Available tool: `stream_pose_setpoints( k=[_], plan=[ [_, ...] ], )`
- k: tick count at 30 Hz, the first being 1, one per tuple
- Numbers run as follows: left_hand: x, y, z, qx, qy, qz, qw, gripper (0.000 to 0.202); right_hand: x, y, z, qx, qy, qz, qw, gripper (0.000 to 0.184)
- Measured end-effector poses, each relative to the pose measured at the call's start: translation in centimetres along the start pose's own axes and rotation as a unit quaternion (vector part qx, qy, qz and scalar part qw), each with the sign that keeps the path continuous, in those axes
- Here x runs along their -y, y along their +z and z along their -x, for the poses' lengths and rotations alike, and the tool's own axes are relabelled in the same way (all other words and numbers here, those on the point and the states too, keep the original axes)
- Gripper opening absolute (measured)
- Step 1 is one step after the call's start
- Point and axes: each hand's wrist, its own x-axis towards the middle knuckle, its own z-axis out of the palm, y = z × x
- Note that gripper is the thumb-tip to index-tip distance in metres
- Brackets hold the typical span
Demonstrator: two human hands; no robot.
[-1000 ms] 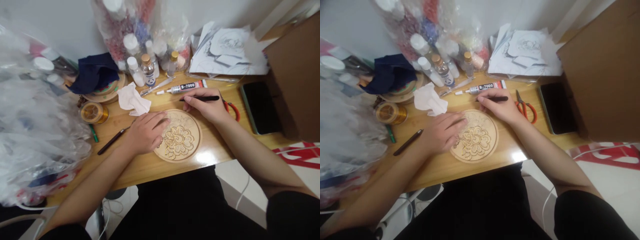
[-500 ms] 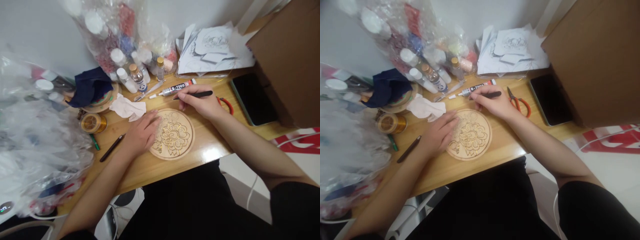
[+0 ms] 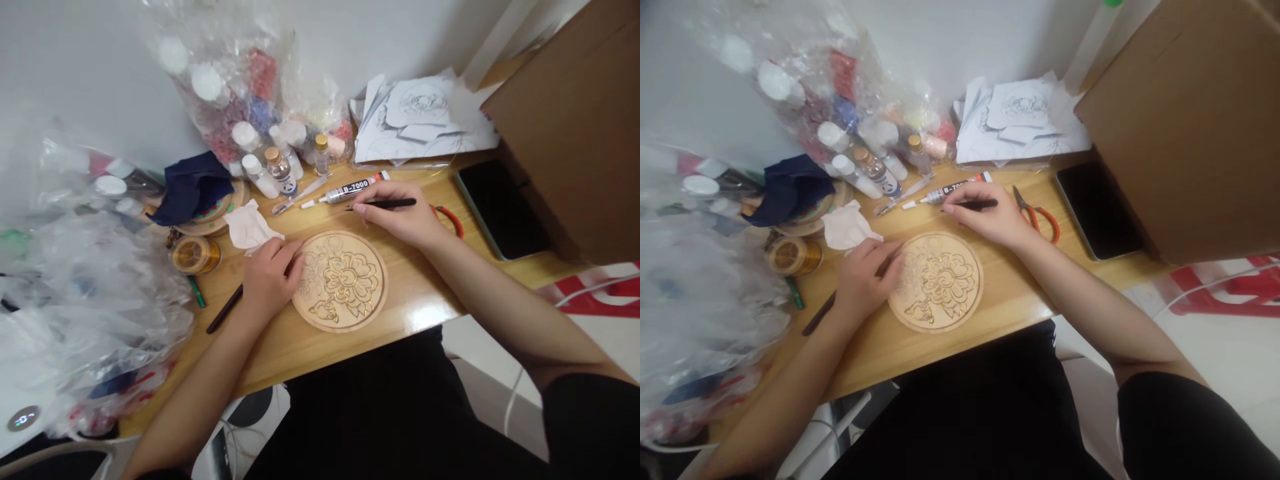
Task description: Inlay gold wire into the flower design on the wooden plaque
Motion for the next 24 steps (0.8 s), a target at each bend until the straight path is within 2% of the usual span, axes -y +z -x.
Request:
stream_pose_setpoints(
  k=[3, 9, 15, 20, 24],
  plan=[
    [0.13, 0.02, -0.05, 0.018, -0.006, 0.004, 1.0, 0.024, -0.1, -0.21, 0.01, 0.046, -0.014, 0.008, 0.999, 0.013],
    [0.15, -0.3, -0.14, 0.042, -0.005, -0.005, 0.999, 0.028, -0.03, -0.48, 0.01, 0.112, 0.02, -0.026, 0.993, 0.021],
    [0.45, -0.74, 0.29, 0.035, -0.009, -0.008, 0.999, 0.041, -0.06, -0.5, -0.06, 0.104, 0.026, -0.041, 0.993, 0.023],
    [0.44, -0.47, 0.18, 0.029, -0.016, -0.02, 0.999, 0.024, -0.08, -0.54, 0.01, 0.096, 0.019, -0.016, 0.995, 0.019],
    [0.5, -0.13, 0.02, 0.039, -0.017, -0.026, 0.999, 0.026, -0.34, -0.48, 0.02, 0.116, 0.006, 0.005, 0.993, 0.021]
  ],
)
